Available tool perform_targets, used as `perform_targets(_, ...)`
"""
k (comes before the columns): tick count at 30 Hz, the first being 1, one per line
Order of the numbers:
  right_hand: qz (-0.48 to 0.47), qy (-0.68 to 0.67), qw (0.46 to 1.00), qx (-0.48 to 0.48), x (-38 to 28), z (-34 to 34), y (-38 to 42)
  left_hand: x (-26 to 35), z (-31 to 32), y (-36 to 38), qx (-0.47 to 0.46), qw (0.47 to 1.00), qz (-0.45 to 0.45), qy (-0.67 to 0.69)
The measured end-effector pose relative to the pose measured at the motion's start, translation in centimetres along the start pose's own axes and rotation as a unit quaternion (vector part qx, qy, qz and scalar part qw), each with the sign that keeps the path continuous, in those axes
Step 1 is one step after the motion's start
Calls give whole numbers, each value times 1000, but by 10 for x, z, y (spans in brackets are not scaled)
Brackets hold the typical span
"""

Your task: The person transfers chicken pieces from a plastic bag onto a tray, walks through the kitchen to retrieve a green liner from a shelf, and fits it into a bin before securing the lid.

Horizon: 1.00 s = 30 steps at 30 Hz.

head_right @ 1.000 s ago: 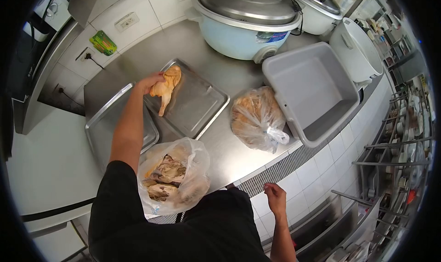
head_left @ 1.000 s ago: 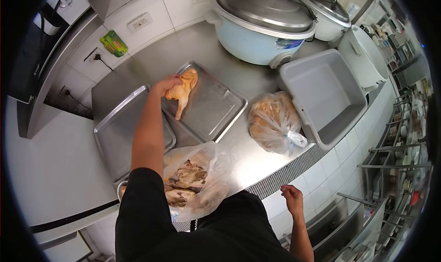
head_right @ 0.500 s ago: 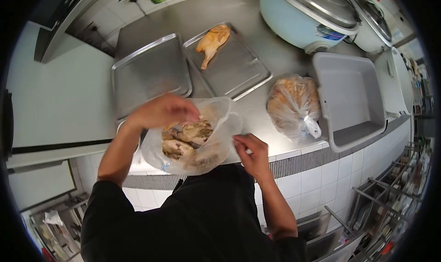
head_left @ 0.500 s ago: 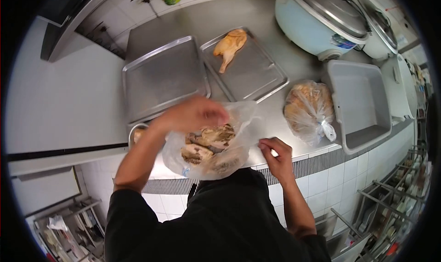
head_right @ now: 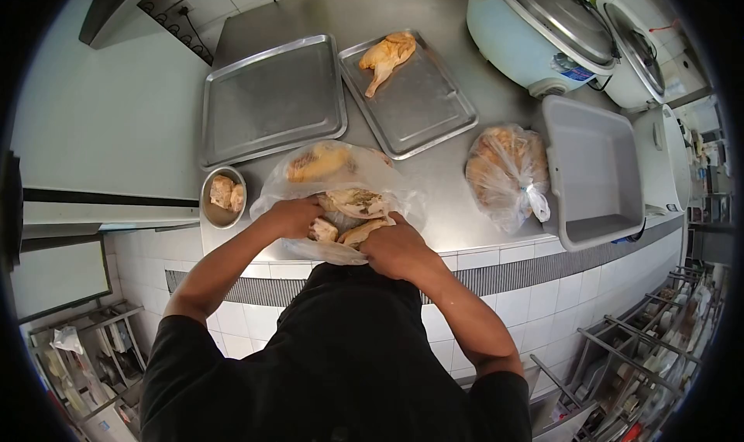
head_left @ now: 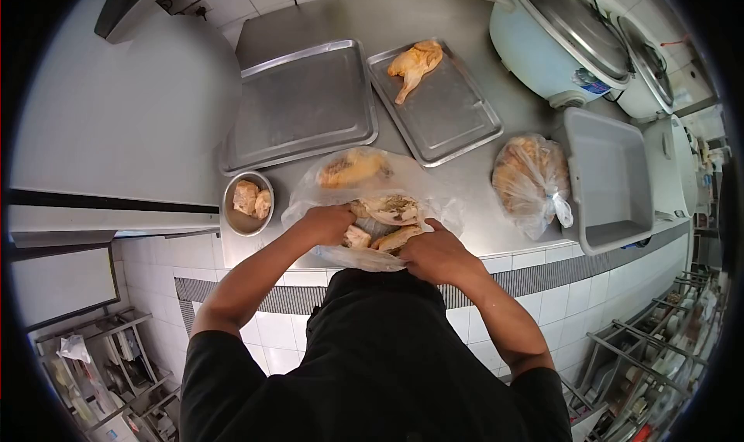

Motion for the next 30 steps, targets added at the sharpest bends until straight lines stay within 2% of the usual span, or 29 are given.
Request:
perform_targets(2,8,-2,1000,24,0,1,4,0,8,-3,-2,996,63,-68)
perform_targets(6,20,-23,997,74,-2,2,16,4,-7,9,-63,990,74,-102)
perform_targets(8,26,-40,993,106,-1,4,24,1,-10,17,-28,995,80,-53)
perform_targets(9,-11,-72,981,180,-2,3,28,2,-16,24,-28,995,81,-56)
perform_targets(10,-48,-102,961,252,-4,1,33,2,-26,32,-14,998,57,15)
perform_targets(11,-47,-102,960,255,-5,1,38,3,-36,40,0,996,32,87)
perform_targets(12,-65,-117,929,345,-10,-6,46,7,-46,49,1,996,33,84)
perform_targets(13,-83,-130,889,430,-12,-11,55,8,-58,58,29,992,-9,124)
perform_targets(14,-85,-129,889,432,-12,-10,58,7,-64,63,58,983,-52,164)
perform_targets(15,-61,-196,853,480,-8,-9,65,6,-66,65,61,984,-52,161)
perform_targets(16,-38,-260,810,525,-2,-8,72,5,-73,69,143,972,-3,186)
perform_targets(17,-39,-258,808,528,0,-7,78,4,-81,71,224,951,48,209)
perform_targets(18,-28,-272,790,550,6,-6,84,5,-89,71,228,950,50,206)
perform_targets(20,-14,-282,761,584,13,-5,93,7,-112,69,207,886,141,391)
perform_targets(21,-14,-278,757,590,14,-3,97,11,-128,68,208,886,148,386)
perform_targets(23,17,-312,750,583,19,3,104,19,-168,61,222,800,197,521)
perform_targets(25,22,-304,750,586,24,8,112,21,-209,33,275,785,206,516)
perform_targets(29,60,-316,745,585,34,21,129,25,-273,-62,236,823,178,485)
perform_targets(30,81,-326,740,583,37,25,134,17,-270,-109,235,876,152,392)
Point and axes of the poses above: each hand's wrist, its own y-axis away from the middle knuckle, its own z-axis out of the palm, x = y × z, the point moved 3 cm from there along -y, towards the middle knuckle, and after that the axes turned 12 degrees about -y, right-handed, at the moved point
